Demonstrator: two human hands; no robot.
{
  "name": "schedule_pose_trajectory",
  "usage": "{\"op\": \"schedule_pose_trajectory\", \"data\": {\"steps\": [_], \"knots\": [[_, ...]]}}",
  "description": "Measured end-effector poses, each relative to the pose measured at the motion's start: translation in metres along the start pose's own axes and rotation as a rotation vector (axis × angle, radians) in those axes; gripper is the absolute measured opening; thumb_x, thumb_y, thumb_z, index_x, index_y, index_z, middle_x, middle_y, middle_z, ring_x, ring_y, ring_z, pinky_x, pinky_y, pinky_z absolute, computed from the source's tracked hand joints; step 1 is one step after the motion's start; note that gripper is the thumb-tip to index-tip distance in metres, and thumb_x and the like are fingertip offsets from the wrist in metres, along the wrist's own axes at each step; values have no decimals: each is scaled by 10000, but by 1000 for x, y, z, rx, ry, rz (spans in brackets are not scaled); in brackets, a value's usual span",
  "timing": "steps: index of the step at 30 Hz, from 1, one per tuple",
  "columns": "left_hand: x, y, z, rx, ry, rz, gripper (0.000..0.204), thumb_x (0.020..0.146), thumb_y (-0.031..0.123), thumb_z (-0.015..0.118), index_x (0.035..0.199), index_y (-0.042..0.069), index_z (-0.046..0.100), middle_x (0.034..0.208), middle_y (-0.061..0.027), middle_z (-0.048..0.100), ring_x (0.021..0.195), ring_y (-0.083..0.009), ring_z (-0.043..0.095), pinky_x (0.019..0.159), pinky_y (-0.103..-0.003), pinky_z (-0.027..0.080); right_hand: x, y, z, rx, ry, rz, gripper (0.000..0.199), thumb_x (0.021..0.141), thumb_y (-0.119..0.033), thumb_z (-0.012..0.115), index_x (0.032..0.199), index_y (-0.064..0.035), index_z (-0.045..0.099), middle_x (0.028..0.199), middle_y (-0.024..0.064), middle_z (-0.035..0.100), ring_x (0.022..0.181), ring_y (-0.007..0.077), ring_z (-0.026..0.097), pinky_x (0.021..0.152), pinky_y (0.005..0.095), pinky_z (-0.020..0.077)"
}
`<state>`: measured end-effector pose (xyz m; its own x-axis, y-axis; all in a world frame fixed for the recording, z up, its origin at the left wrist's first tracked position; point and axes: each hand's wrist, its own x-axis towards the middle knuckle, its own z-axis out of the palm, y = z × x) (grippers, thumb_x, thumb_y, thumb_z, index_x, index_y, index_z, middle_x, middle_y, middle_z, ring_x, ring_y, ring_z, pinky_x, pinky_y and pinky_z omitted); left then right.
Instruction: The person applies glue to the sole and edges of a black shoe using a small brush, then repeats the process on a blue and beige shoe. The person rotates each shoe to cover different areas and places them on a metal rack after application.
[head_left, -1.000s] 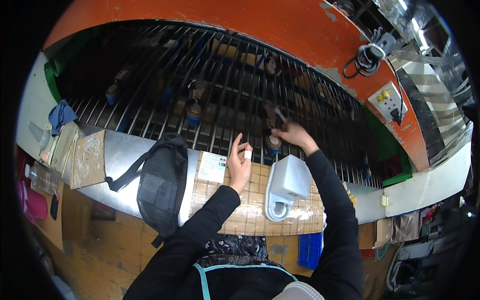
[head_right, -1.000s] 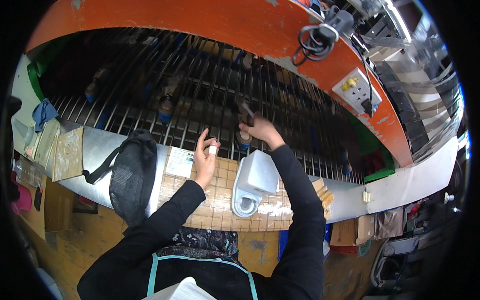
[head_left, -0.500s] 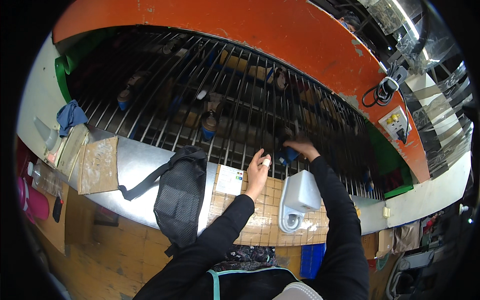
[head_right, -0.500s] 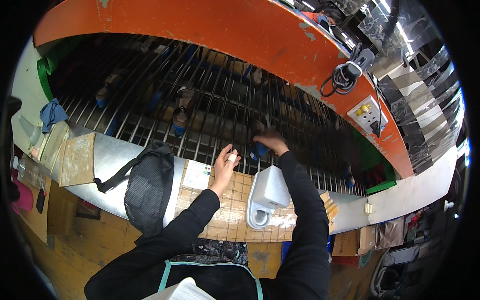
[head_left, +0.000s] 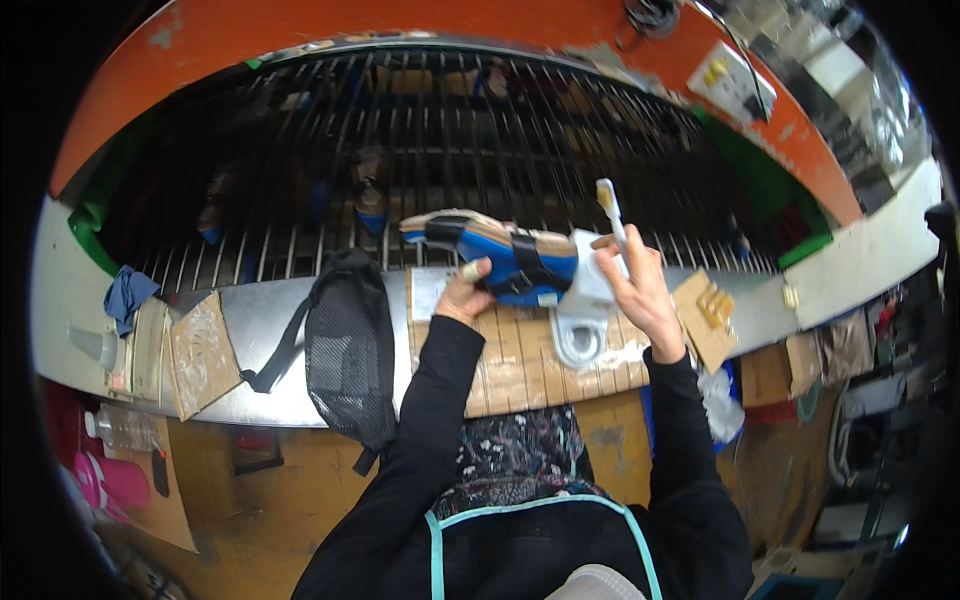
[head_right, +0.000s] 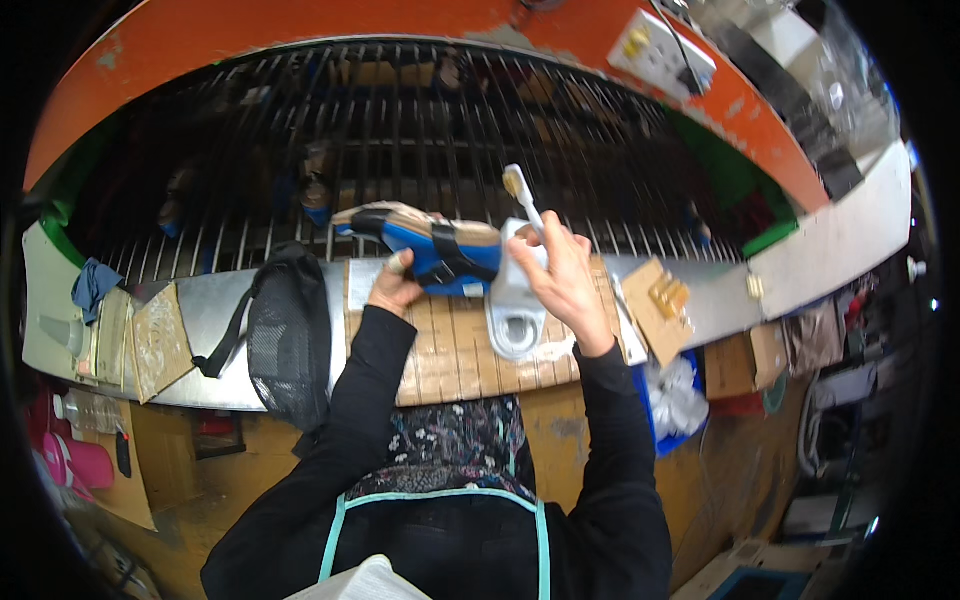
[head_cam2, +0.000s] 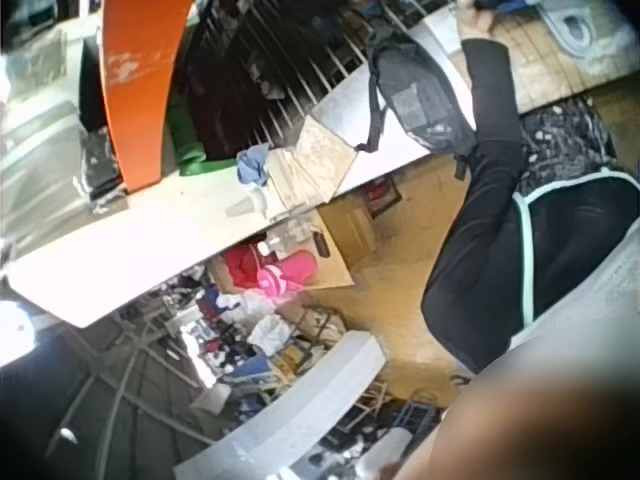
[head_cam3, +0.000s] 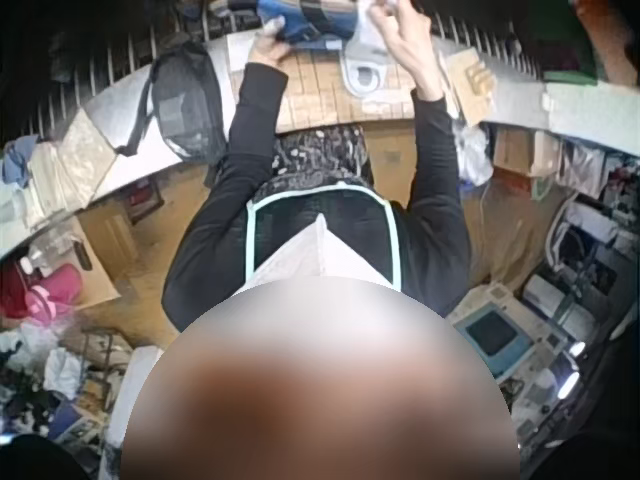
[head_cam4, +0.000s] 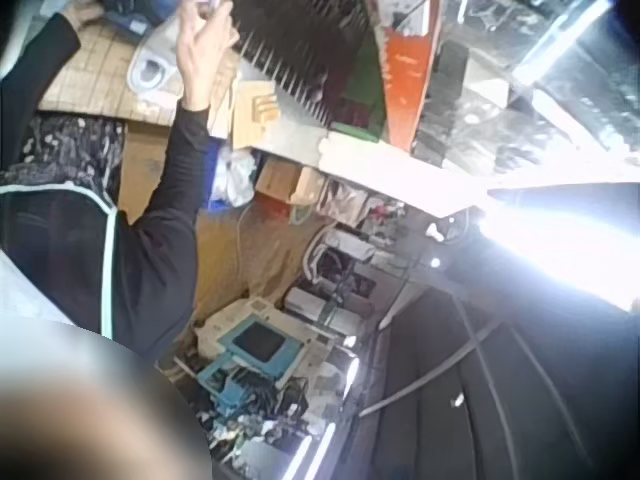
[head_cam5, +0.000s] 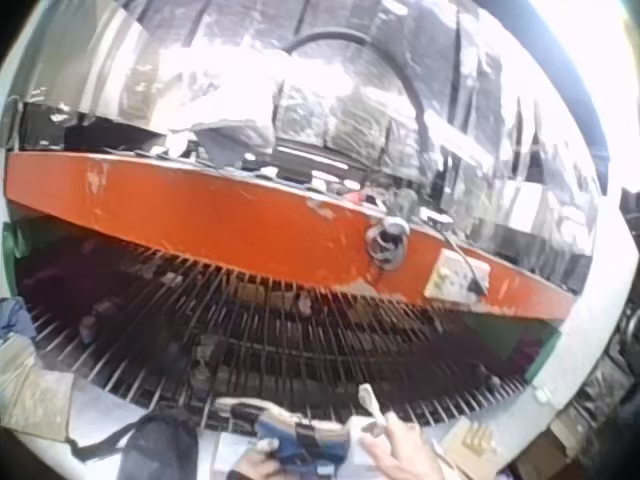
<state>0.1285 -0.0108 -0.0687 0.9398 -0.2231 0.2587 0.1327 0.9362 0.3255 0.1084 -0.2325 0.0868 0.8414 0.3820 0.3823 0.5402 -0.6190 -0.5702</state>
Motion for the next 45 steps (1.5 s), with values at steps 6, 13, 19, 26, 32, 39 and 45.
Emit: {"op": "schedule_pose_trajectory", "data": {"steps": [6, 13, 19, 26, 32, 39, 45], "knots": [[-18, 9, 44, 196, -70, 237, 996, 545, 105, 935, 1386, 70, 404, 1284, -74, 552, 1218, -239, 528, 1074, -400, 426, -140, 33, -7, -210, 232, 135, 182, 947, -194, 596, 904, -21, 633, 709, 86, 562, 615, 208, 524, 576, 327, 391], [-79, 10, 93, 564, 6, 508, 1080, 530, 141, 948, 1416, 93, 331, 1327, -98, 521, 1268, -276, 497, 1075, -453, 434, -175, 49, 15, -424, 329, 250, 69, 851, -197, 697, 847, -131, 676, 753, 12, 587, 648, 173, 526, 739, 342, 273], [-120, 12, 144, 1048, 129, 844, 1081, 527, 215, 949, 1400, 61, 331, 1325, -98, 519, 1251, -266, 514, 1072, -412, 433, -149, 61, 25, -560, 322, 91, 64, 794, -204, 745, 806, -158, 703, 752, 2, 583, 740, 190, 566, 755, 381, 282], [-144, 2, 161, 1350, 373, 819, 933, 641, 341, 906, 1324, 8, 365, 1337, -149, 530, 1237, -243, 541, 1091, -306, 388, -144, 66, 27, -669, 311, -71, 72, 783, -207, 726, 791, -163, 669, 789, 21, 566, 745, 228, 542, 774, 429, 311], [-139, -2, 160, 1333, 354, 864, 750, 764, 348, 729, 1361, 64, 374, 1380, -183, 474, 1224, -299, 540, 1033, -382, 436, -146, 73, 12, -386, 104, 199, 130, 822, -253, 710, 799, -126, 698, 724, 66, 609, 644, 256, 569, 792, 453, 310], [-137, 40, 153, 293, -173, 103, 576, 909, 352, 498, 1433, 153, 366, 1437, -217, 404, 1216, -379, 531, 972, -507, 480, -158, 105, 11, 355, -99, 623, 265, 937, -279, 620, 829, -45, 679, 640, 36, 594, 577, 106, 541, 540, 263, 407], [-123, -11, 97, 945, 116, 347, 507, 985, 316, 418, 1463, 157, 361, 1461, -270, 355, 1170, -412, 562, 911, -550, 530, -164, 101, 13, 772, -92, 656, 186, 900, -242, 688, 895, -55, 690, 757, 21, 658, 688, 84, 582, 595, 224, 408]]}}
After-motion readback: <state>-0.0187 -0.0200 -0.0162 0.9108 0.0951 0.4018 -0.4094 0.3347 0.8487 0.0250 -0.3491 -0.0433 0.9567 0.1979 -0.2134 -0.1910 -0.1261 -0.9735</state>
